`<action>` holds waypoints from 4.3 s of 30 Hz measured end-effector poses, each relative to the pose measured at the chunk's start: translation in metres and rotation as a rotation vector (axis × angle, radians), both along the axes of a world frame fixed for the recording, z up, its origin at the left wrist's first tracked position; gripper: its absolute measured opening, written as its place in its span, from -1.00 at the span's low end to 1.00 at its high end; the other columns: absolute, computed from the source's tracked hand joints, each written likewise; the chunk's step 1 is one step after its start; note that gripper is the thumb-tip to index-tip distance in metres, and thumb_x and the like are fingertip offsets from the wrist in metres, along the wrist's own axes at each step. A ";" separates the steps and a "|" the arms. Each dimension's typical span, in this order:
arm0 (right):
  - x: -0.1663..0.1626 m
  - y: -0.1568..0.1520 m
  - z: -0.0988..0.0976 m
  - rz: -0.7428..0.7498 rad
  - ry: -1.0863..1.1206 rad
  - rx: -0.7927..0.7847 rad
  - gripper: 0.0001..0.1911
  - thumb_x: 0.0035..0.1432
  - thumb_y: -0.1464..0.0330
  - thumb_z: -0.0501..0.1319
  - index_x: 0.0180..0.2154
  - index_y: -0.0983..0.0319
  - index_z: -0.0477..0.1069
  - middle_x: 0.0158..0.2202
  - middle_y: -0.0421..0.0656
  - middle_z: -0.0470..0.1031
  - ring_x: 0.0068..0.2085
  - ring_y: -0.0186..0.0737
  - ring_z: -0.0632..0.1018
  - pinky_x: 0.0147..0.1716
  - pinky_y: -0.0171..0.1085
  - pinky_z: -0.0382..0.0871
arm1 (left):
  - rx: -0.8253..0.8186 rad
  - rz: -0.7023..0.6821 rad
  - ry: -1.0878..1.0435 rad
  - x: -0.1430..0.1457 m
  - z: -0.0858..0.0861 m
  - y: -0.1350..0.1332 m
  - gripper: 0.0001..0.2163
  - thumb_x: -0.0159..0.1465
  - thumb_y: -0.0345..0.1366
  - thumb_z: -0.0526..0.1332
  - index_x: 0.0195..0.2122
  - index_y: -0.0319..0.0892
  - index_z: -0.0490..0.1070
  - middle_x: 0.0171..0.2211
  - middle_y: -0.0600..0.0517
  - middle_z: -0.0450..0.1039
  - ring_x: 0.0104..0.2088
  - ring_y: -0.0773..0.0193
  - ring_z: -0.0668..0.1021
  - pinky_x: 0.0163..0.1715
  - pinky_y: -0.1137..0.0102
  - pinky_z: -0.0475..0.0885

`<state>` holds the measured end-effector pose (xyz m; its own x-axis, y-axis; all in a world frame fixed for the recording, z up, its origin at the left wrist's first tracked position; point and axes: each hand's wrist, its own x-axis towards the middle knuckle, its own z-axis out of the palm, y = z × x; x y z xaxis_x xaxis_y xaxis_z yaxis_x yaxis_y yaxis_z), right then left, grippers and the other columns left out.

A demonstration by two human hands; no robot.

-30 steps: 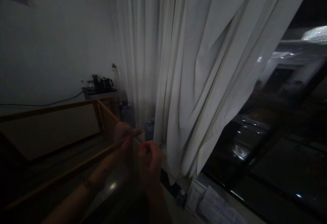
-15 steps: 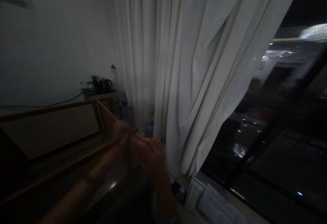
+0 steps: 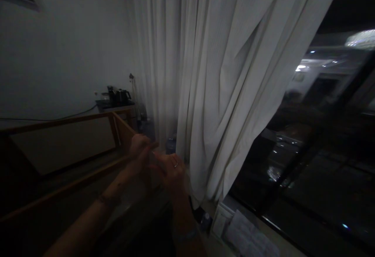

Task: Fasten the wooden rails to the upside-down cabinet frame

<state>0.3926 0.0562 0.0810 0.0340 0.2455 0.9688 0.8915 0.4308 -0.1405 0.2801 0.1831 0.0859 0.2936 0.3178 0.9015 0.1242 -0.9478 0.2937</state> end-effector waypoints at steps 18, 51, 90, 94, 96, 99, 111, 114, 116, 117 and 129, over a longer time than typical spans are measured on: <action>-0.006 -0.008 0.006 0.026 0.329 -0.278 -0.69 0.35 0.18 0.10 -0.27 0.18 0.54 -0.38 -0.16 0.57 -0.35 -0.24 0.54 -0.33 -0.28 0.37 | 0.023 0.022 0.055 0.000 0.007 -0.005 -0.78 0.35 -0.19 0.00 -0.44 -0.09 0.25 -0.49 0.06 0.31 -0.35 0.15 0.36 -0.25 0.24 0.26; -0.001 0.000 0.006 0.204 0.568 -0.228 -0.71 0.32 0.18 0.14 -0.01 0.15 0.42 -0.22 -0.16 0.55 -0.27 -0.27 0.55 -0.25 -0.29 0.45 | -0.022 0.035 0.018 0.001 0.006 -0.014 -0.78 0.37 -0.22 -0.01 -0.39 -0.10 0.31 -0.43 0.08 0.38 -0.29 0.18 0.43 0.11 0.12 0.26; -0.024 -0.002 0.002 0.622 1.155 -0.757 -0.28 0.07 -0.30 0.03 -0.75 0.14 0.14 -0.82 -0.32 0.07 -0.74 -0.41 0.16 -0.71 -0.36 0.02 | -0.024 -0.049 -0.065 0.002 0.004 -0.014 -0.72 0.39 -0.11 -0.13 -0.31 -0.09 0.27 -0.39 0.05 0.34 -0.25 0.16 0.42 0.16 0.06 0.25; -0.022 -0.001 -0.002 0.733 1.215 -0.734 -0.35 0.08 -0.27 0.06 -0.67 0.12 0.11 -0.80 -0.39 -0.01 -0.73 -0.41 0.08 -0.71 -0.35 0.01 | -0.004 -0.044 -0.068 0.002 0.002 -0.013 -0.78 0.37 -0.15 -0.08 -0.29 -0.08 0.28 -0.38 0.06 0.32 -0.24 0.16 0.40 0.15 0.08 0.24; -0.021 -0.001 -0.003 0.770 1.232 -0.711 -0.38 0.06 -0.24 0.12 -0.64 0.12 0.14 -0.79 -0.42 -0.04 -0.72 -0.42 0.05 -0.71 -0.36 -0.01 | 0.001 -0.047 -0.074 0.003 0.003 -0.013 -0.80 0.37 -0.18 -0.07 -0.29 -0.08 0.28 -0.38 0.06 0.32 -0.24 0.17 0.40 0.15 0.08 0.23; -0.019 -0.002 0.001 0.713 1.203 -0.669 -0.39 0.03 -0.22 0.17 -0.64 0.13 0.14 -0.76 -0.42 -0.01 -0.71 -0.43 0.05 -0.70 -0.37 -0.02 | -0.007 -0.042 -0.074 0.002 0.005 -0.015 -0.81 0.36 -0.20 -0.07 -0.31 -0.08 0.26 -0.41 0.07 0.32 -0.26 0.17 0.40 0.14 0.08 0.24; -0.008 -0.006 -0.004 -0.245 0.065 -0.040 -0.78 0.37 0.34 0.13 -0.15 0.17 0.56 -0.44 -0.18 0.56 -0.40 -0.25 0.49 -0.29 -0.26 0.30 | -0.030 -0.010 -0.021 0.000 0.010 -0.019 -0.86 0.31 -0.24 -0.05 -0.30 -0.08 0.25 -0.39 0.06 0.36 -0.25 0.16 0.42 0.15 0.07 0.26; -0.012 -0.006 -0.004 -0.122 0.133 -0.054 -0.78 0.37 0.35 0.12 -0.10 0.15 0.55 -0.38 -0.17 0.57 -0.34 -0.24 0.51 -0.26 -0.26 0.34 | -0.004 -0.014 -0.025 0.000 0.009 -0.017 -0.86 0.32 -0.24 -0.05 -0.30 -0.08 0.25 -0.39 0.07 0.35 -0.26 0.17 0.41 0.14 0.08 0.26; -0.016 -0.007 -0.004 -0.006 0.257 -0.119 -0.77 0.37 0.30 0.11 -0.11 0.13 0.55 -0.34 -0.17 0.57 -0.31 -0.24 0.53 -0.28 -0.28 0.37 | 0.005 -0.017 -0.022 0.000 0.009 -0.017 -0.86 0.33 -0.23 -0.05 -0.30 -0.08 0.25 -0.39 0.07 0.34 -0.26 0.17 0.41 0.13 0.08 0.26; -0.018 -0.008 -0.004 0.059 0.326 -0.161 -0.76 0.37 0.27 0.10 -0.12 0.12 0.55 -0.33 -0.18 0.57 -0.30 -0.24 0.54 -0.30 -0.29 0.38 | 0.005 -0.017 -0.018 0.000 0.009 -0.016 -0.86 0.33 -0.23 -0.05 -0.30 -0.08 0.25 -0.39 0.07 0.34 -0.26 0.17 0.41 0.13 0.08 0.26; -0.029 -0.009 0.005 0.313 0.800 -0.331 -0.73 0.27 0.20 0.19 -0.05 0.11 0.50 -0.31 -0.21 0.58 -0.30 -0.26 0.57 -0.30 -0.31 0.43 | -0.015 -0.013 -0.004 0.001 0.002 -0.014 -0.88 0.36 -0.25 -0.01 -0.28 -0.07 0.27 -0.34 0.07 0.34 -0.21 0.17 0.41 0.18 0.09 0.20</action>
<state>0.3640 0.0469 0.0860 0.5490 0.6172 0.5636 0.3246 0.4640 -0.8243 0.2812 0.1695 0.0880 0.2939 0.3273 0.8981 0.1108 -0.9449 0.3081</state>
